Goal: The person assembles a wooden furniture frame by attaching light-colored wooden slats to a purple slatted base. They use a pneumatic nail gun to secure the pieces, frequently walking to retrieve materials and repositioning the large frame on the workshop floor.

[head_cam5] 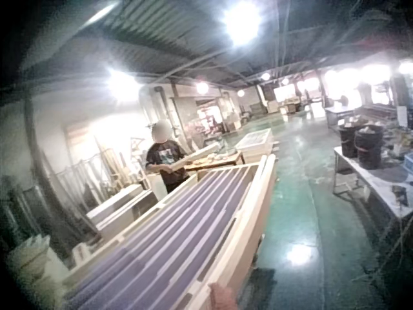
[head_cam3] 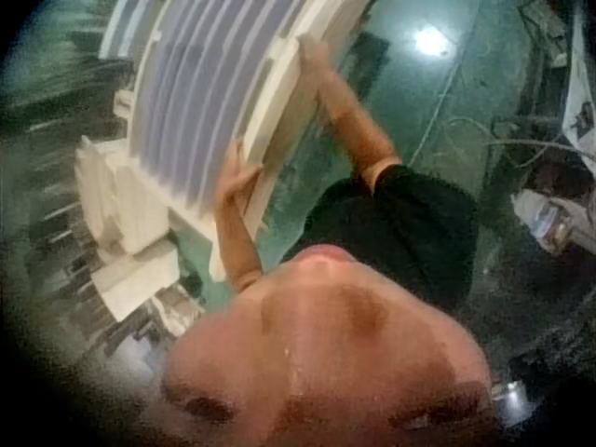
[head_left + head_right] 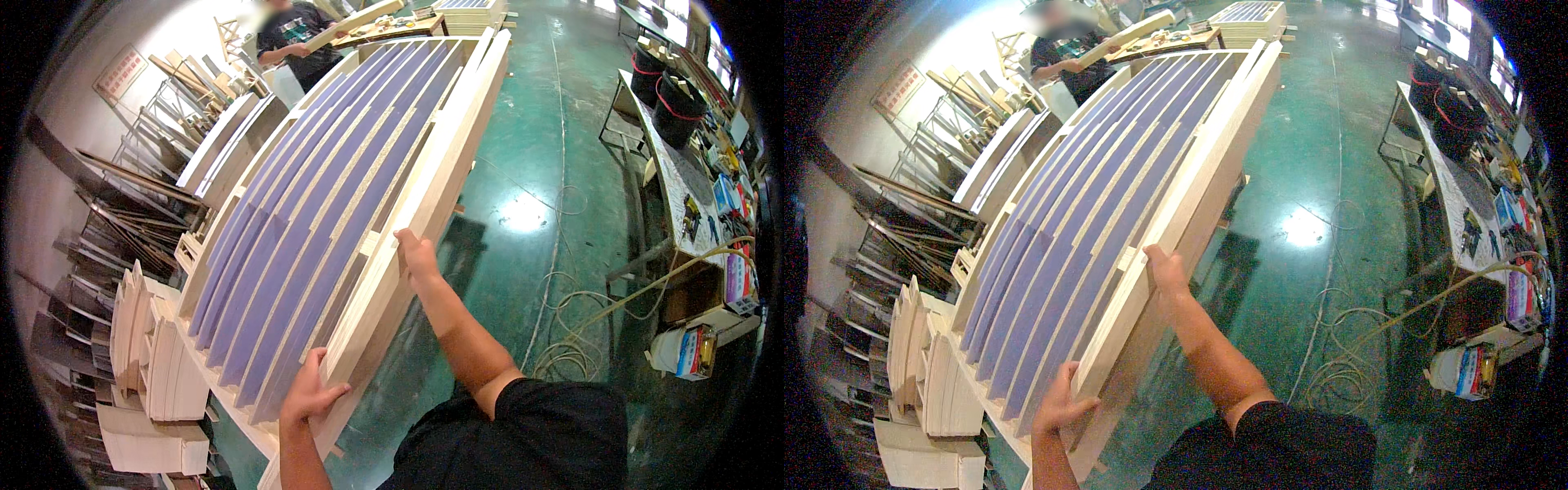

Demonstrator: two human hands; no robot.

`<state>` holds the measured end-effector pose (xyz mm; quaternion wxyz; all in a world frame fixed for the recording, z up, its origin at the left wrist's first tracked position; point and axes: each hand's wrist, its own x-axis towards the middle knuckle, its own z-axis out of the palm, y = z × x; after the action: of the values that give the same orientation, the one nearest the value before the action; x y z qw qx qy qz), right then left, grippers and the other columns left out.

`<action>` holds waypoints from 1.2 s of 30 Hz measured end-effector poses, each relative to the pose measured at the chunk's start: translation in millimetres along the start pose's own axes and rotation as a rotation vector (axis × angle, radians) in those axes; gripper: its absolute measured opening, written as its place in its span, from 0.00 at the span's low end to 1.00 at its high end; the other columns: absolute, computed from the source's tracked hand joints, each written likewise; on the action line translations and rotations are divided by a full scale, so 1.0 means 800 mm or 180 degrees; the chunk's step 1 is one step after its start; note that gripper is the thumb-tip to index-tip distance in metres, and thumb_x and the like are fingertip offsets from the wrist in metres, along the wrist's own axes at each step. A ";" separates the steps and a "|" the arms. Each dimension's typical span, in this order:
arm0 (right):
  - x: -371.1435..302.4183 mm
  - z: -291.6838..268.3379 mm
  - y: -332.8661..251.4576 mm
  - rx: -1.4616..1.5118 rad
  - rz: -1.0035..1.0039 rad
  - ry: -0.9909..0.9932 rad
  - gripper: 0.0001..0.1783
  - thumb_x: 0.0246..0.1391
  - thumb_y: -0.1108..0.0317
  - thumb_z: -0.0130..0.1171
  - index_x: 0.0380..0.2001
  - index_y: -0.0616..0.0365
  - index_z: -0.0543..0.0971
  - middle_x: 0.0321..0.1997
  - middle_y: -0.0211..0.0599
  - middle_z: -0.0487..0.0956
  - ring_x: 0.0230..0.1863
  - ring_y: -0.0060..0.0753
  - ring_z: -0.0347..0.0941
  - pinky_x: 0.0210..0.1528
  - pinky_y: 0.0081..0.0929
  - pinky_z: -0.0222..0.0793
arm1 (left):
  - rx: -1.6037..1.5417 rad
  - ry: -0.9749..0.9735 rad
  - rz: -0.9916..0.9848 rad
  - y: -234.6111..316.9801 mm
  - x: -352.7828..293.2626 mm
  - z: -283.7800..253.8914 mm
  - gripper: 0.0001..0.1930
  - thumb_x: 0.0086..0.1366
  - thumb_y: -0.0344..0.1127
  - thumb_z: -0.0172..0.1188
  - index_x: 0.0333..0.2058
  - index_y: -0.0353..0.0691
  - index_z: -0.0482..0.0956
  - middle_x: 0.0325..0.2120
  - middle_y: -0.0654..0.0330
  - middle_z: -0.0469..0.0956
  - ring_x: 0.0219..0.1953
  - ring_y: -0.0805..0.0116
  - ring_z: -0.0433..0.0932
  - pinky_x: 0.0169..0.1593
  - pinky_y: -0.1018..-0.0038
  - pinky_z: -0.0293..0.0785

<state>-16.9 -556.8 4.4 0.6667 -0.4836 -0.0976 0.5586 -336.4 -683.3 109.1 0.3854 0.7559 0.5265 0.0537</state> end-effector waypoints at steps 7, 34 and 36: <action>-0.052 -0.001 0.007 0.1278 -0.0393 0.0074 0.21 0.52 0.66 0.61 0.47 0.70 0.76 0.42 0.40 0.79 0.39 0.35 0.78 0.46 0.33 0.74 | 0.0181 0.0058 -0.0266 0.033 -0.039 0.031 0.47 0.47 0.38 0.79 0.62 0.31 0.61 0.58 0.40 0.70 0.63 0.45 0.70 0.66 0.61 0.63; -0.395 0.142 0.156 0.0937 -0.0832 -0.1522 0.43 0.48 0.51 0.57 0.65 0.62 0.63 0.48 0.42 0.70 0.50 0.43 0.73 0.53 0.51 0.75 | 0.2044 0.1353 -0.1247 -0.107 -0.588 -0.018 0.57 0.49 0.70 0.68 0.65 0.31 0.62 0.62 0.40 0.64 0.67 0.45 0.61 0.70 0.35 0.44; -0.463 0.172 0.206 0.1062 -0.0620 -0.1862 0.40 0.50 0.51 0.60 0.62 0.65 0.65 0.49 0.41 0.72 0.50 0.41 0.72 0.51 0.41 0.76 | 0.2059 0.1441 -0.1562 -0.179 -0.696 -0.013 0.54 0.44 0.67 0.71 0.62 0.33 0.66 0.57 0.41 0.70 0.62 0.43 0.68 0.67 0.40 0.54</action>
<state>-348.5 -808.9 102.5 0.7306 -0.1759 -0.2376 0.6156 -694.6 -1122.6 205.6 0.0066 0.6596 0.7504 -0.0423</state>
